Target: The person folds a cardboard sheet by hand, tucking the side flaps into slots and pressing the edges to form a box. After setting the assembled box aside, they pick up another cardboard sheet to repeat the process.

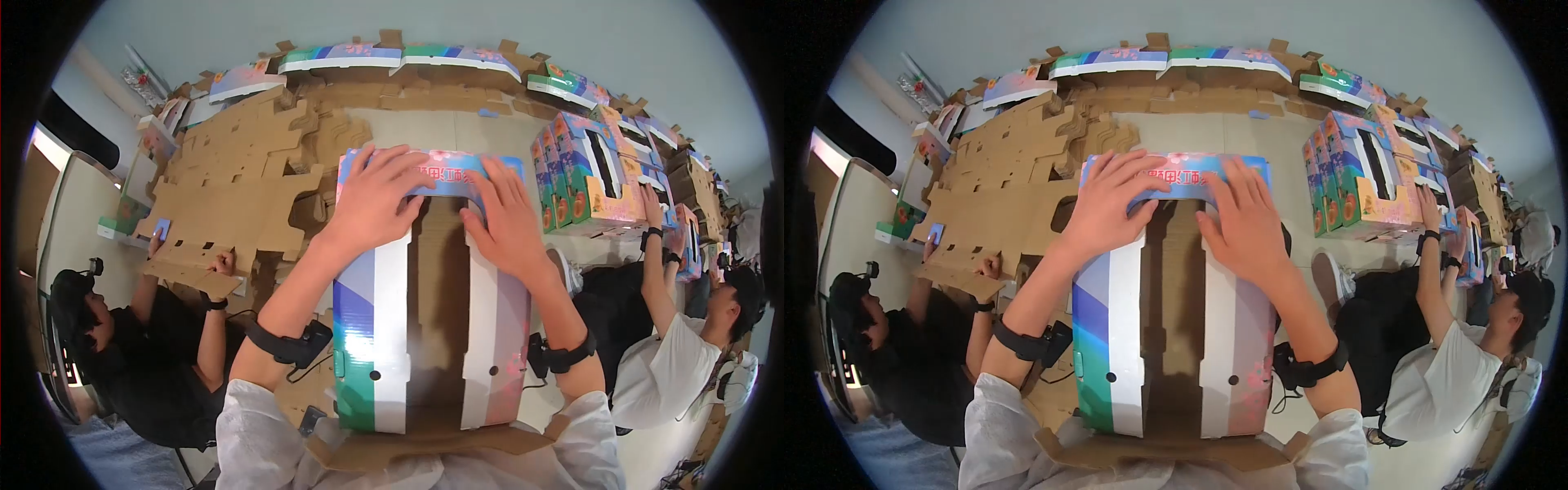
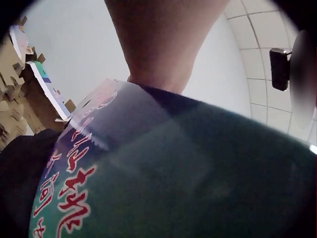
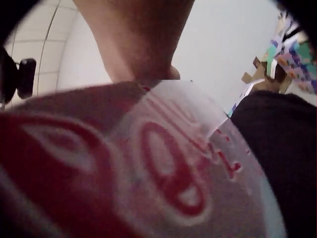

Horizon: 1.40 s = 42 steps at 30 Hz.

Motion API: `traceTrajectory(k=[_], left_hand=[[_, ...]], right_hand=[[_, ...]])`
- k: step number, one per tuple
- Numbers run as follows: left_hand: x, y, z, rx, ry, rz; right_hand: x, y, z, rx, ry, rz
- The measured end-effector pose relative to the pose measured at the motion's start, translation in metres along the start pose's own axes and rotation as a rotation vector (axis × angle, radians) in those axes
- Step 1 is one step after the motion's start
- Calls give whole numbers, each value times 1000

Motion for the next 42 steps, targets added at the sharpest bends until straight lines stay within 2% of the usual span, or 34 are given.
traceTrajectory(k=[2,4,7,9,11,12,13,15,16,17,18,19,20,21,22,23,24,25,26,27,28,29,34,37,38,42], left_hand=[[-4,-8,-4,-40,11,13],[-3,-20,-4,-96,-111,-21],[9,-52,5,-168,-123,22],[13,-86,28,-209,-191,212],[6,-117,73,-52,-199,283],[4,-123,102,76,-130,343],[-3,-127,132,202,-60,403],[-17,-112,194,349,-182,356],[-21,-94,231,356,-377,425],[-36,-83,258,422,-391,343],[-54,-72,284,540,-422,327],[-72,-61,306,636,-474,398],[-90,-55,320,534,-590,620],[-104,-49,332,417,-704,831],[-115,-40,350,429,-728,835],[-119,-29,371,298,-867,959],[-114,-20,364,271,-1178,1062],[-112,-13,360,133,-1537,1177],[-112,-10,355,-88,-1861,1230],[-108,-13,346,-260,-1652,1247],[-98,-24,320,-237,-1065,1063],[-101,-40,299,-344,-516,882],[-95,-46,288,-328,-650,996],[-98,-52,285,-350,-667,972],[-100,-56,283,-268,-708,880],[-104,-63,264,-155,-758,751]], right_hand=[[4,-7,4,42,-44,-132],[9,-13,12,53,-46,-110],[24,-39,24,105,-48,-133],[26,-65,40,149,-79,-234],[13,-89,78,187,-72,-383],[6,-99,102,208,-36,-461],[0,-103,131,270,53,-460],[5,-99,182,391,266,-460],[11,-93,209,456,393,-464],[19,-82,241,668,532,-479],[32,-77,263,689,548,-482],[47,-68,283,683,684,-701],[62,-61,291,664,819,-919],[75,-57,293,682,831,-925],[86,-59,288,515,943,-1050],[87,-58,288,432,1004,-1109],[88,-58,289,344,1058,-1168],[72,-50,300,38,1385,-1359],[66,-43,315,-310,1698,-1517],[75,-65,281,-231,737,-1199],[72,-69,279,-227,738,-1200],[63,-72,276,-186,791,-1138],[51,-77,263,-158,967,-1045],[52,-76,257,-152,836,-1066],[54,-77,253,-131,767,-1053],[66,-74,243,-278,831,-914]])
Point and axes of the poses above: each hand's wrist, its own z-axis away from the middle knuckle, its own y-axis out of the palm, x = y × z, the point moved 5 cm from there along -z, towards the middle knuckle, and after that the axes turned 4 degrees about -z, right-handed, at the moved point
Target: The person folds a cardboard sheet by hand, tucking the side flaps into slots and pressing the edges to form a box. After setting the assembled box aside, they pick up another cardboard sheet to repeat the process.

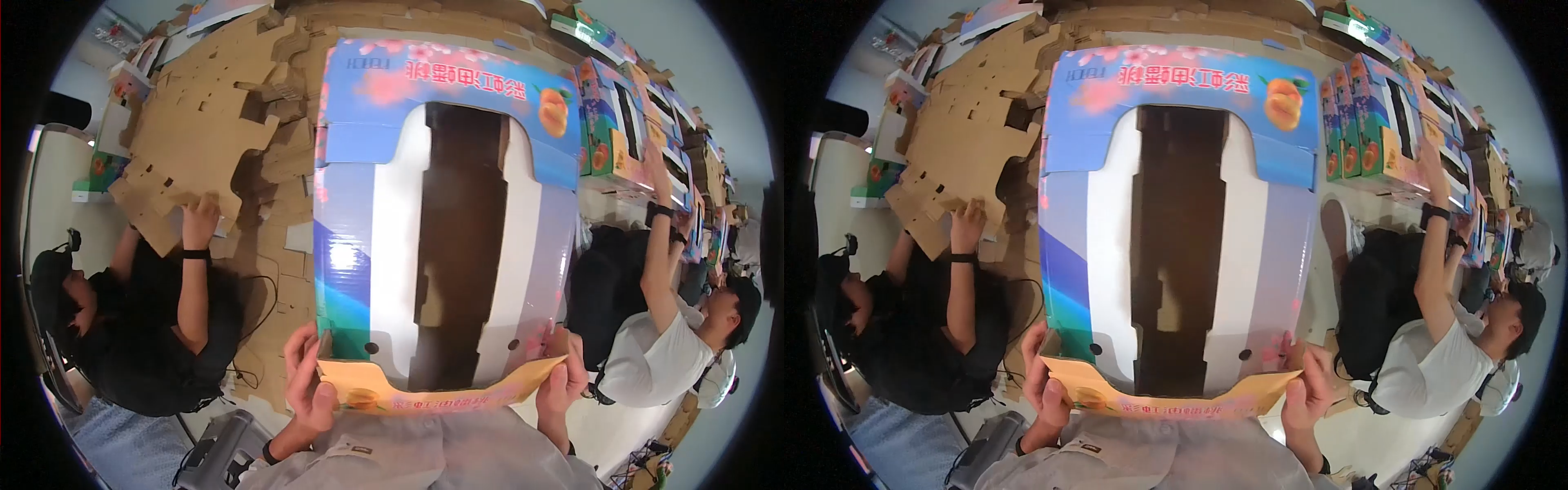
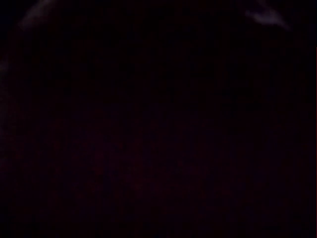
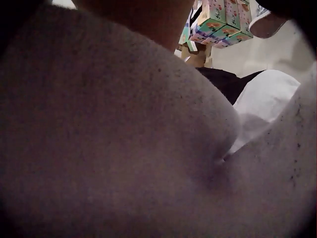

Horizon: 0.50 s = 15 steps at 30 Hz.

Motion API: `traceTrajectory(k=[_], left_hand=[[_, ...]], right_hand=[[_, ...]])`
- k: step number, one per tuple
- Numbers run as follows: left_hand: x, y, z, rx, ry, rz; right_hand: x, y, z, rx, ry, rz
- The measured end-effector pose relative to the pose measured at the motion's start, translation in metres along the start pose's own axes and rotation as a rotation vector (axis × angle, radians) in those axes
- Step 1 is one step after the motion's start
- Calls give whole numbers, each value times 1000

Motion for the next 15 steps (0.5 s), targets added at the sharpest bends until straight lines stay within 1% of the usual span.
traceTrajectory(k=[2,4,6,7,9,13,15], left_hand=[[-4,2,-5,-1,-9,-35],[-3,1,-9,3,-13,-54],[-4,0,-13,-9,48,-62],[-4,0,-14,-11,69,-64],[-3,-1,-17,-30,63,-105],[6,-6,-22,-31,40,-50],[7,-6,-23,-68,26,-59]], right_hand=[[14,10,-9,121,-94,322],[11,9,-6,109,-60,292],[8,9,-7,0,44,157],[7,6,-6,-6,48,157],[10,7,-9,125,-154,311],[11,8,-14,173,-165,307],[13,10,-19,171,-214,301]])
Point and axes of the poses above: each hand's wrist, its own z-axis away from the middle knuckle, its own y-axis out of the palm, x = y × z, the point moved 5 cm from there along -z, towards the middle knuckle, and after that the axes turned 4 degrees about -z, right-handed, at the moved point
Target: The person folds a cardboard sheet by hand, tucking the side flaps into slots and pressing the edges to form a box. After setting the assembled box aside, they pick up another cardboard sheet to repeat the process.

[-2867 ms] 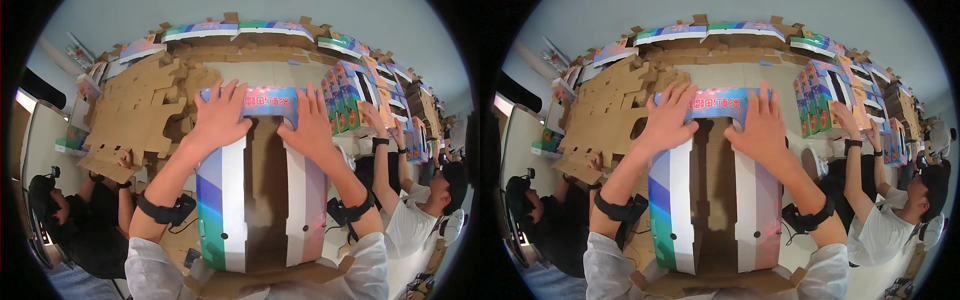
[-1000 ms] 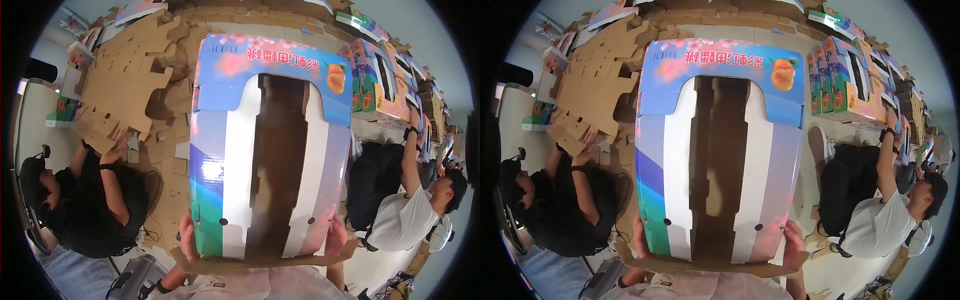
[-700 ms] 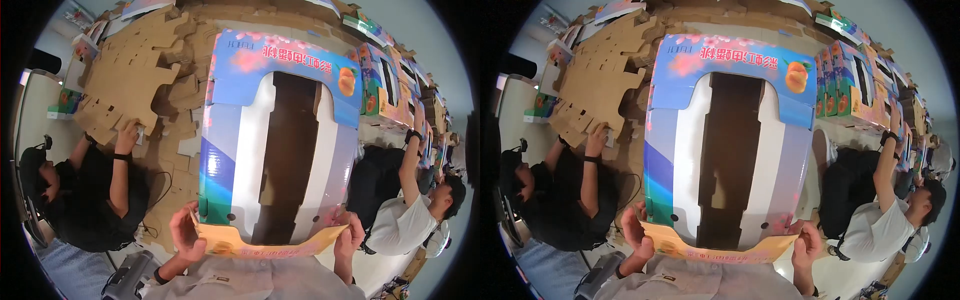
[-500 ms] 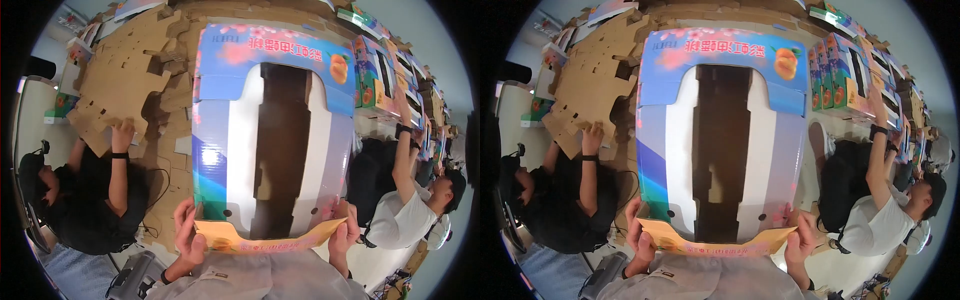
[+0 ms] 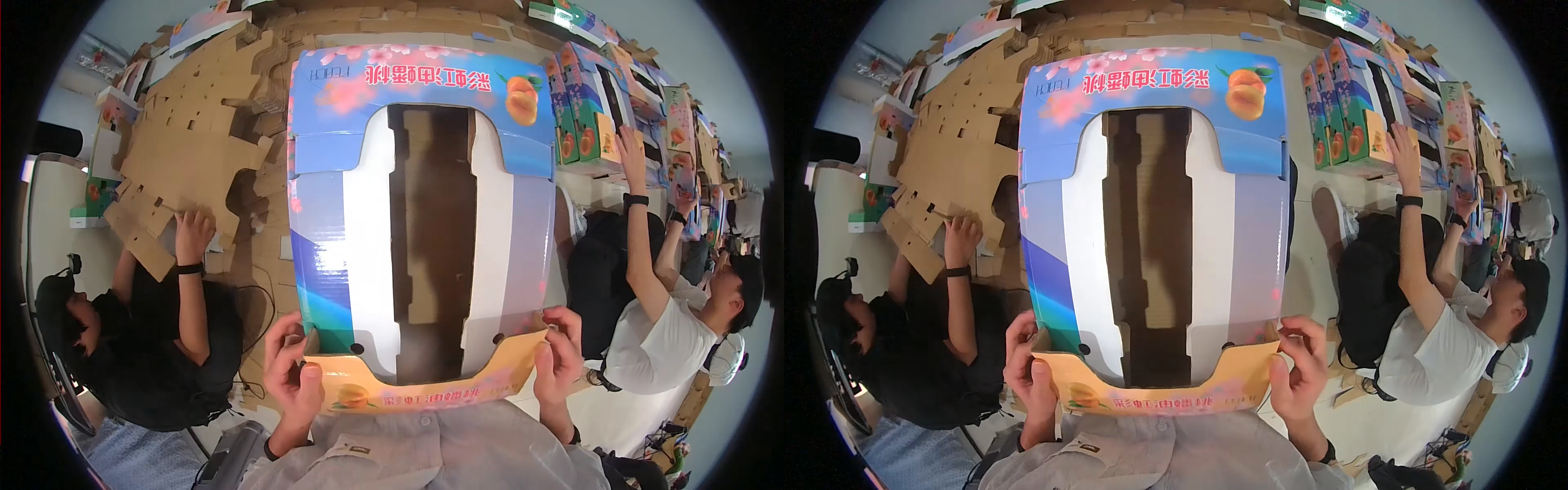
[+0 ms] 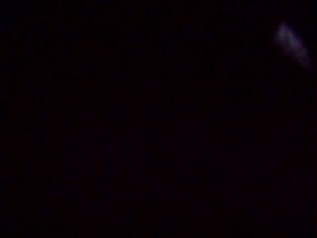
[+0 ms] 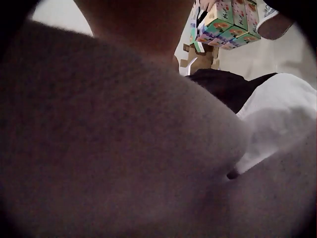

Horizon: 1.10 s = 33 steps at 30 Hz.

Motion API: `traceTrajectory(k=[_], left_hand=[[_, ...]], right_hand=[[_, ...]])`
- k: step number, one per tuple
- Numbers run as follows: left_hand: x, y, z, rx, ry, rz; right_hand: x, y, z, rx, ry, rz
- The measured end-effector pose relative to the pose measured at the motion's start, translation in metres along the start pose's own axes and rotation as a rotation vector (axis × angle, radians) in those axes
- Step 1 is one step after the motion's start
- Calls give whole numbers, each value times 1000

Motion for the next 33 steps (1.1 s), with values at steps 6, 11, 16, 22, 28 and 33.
traceTrajectory(k=[6,11,16,22,28,33], left_hand=[[-2,9,-12,-155,-57,74],[0,12,-24,-127,-99,254],[-84,46,-46,405,757,-950],[-77,89,-33,777,901,-519],[-89,82,-42,924,955,-446],[-91,82,-28,1019,1003,-371]], right_hand=[[-19,6,4,-114,35,-80],[-22,14,-1,-228,70,-142],[48,34,-40,186,-496,485],[49,72,-35,736,-756,490],[59,59,-47,791,-830,396],[66,45,-36,884,-829,328]])
Point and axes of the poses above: each hand's wrist, its own z-axis away from the middle knuckle, its own y-axis out of the palm, x = y × z, the point moved 5 cm from there along -z, towards the middle knuckle, and after that the axes turned 4 degrees about -z, right-handed, at the moved point
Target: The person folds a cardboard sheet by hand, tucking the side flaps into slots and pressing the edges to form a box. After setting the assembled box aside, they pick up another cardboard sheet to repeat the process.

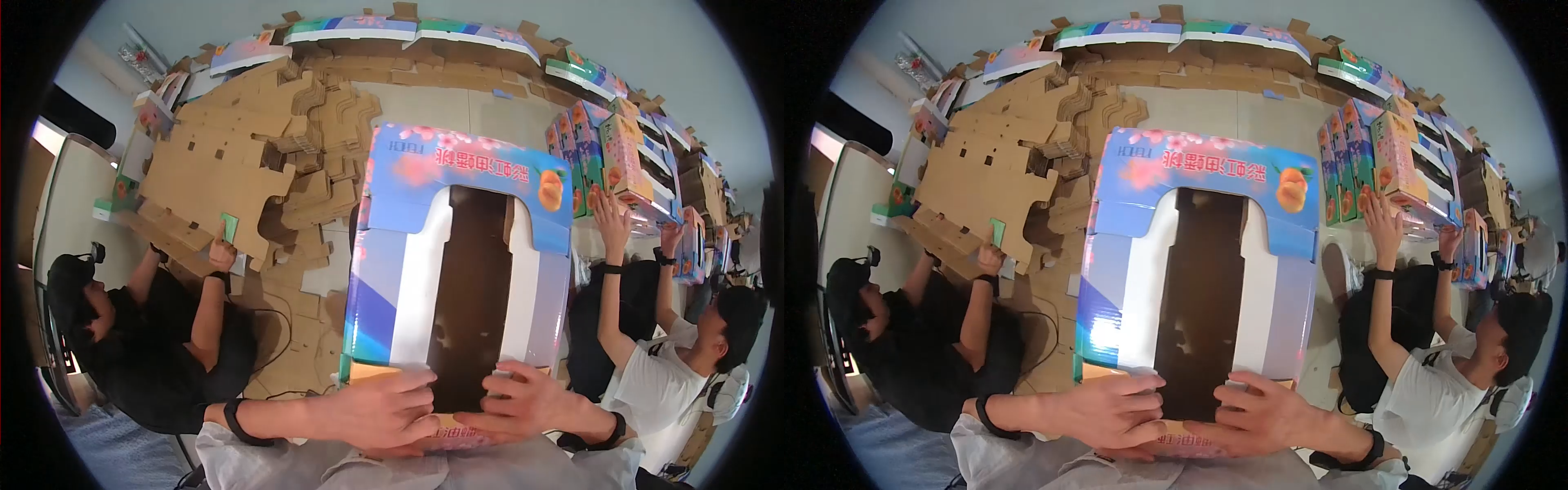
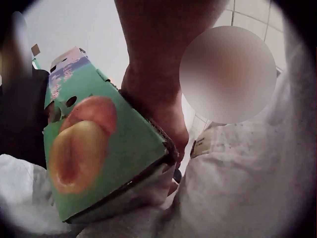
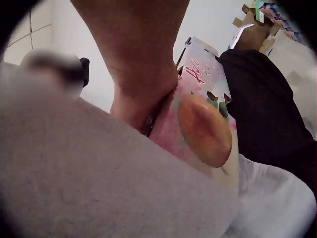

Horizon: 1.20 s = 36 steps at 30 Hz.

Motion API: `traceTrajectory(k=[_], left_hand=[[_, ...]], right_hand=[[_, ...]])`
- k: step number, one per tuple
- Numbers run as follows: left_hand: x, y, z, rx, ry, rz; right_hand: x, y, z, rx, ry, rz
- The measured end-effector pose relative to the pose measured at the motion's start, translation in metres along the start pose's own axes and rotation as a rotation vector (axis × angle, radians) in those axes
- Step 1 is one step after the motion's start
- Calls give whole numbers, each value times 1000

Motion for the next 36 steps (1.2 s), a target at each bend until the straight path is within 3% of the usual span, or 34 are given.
traceTrajectory(k=[3,6,8,10,12,14,16,20,22,31,36], left_hand=[[8,18,-3,-32,0,-29],[15,37,-20,65,-29,-195],[23,14,-29,-178,-34,-113],[31,8,-27,-148,-47,49],[40,1,-26,-269,-101,288],[45,-1,-26,-252,-78,289],[43,5,-28,-95,11,94],[38,18,-27,10,29,-128],[36,21,-28,173,-16,-142],[24,18,-9,99,94,-169],[19,35,-14,156,24,-271]], right_hand=[[-8,8,2,9,59,35],[-20,16,7,23,177,150],[-20,10,5,23,198,171],[-21,11,6,51,210,171],[-24,8,2,-26,214,138],[-28,8,1,-11,210,132],[-30,9,1,8,202,123],[-28,11,4,-12,196,122],[-28,12,6,-23,196,113],[-15,12,4,53,106,26],[-19,18,-3,52,113,43]])
Point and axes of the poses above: each hand's wrist, its own z-axis away from the middle knuckle, its own y-axis out of the palm, x = y × z, the point moved 5 cm from there along -z, towards the middle knuckle, and after that the axes turned 4 degrees about -z, right-handed, at the moved point
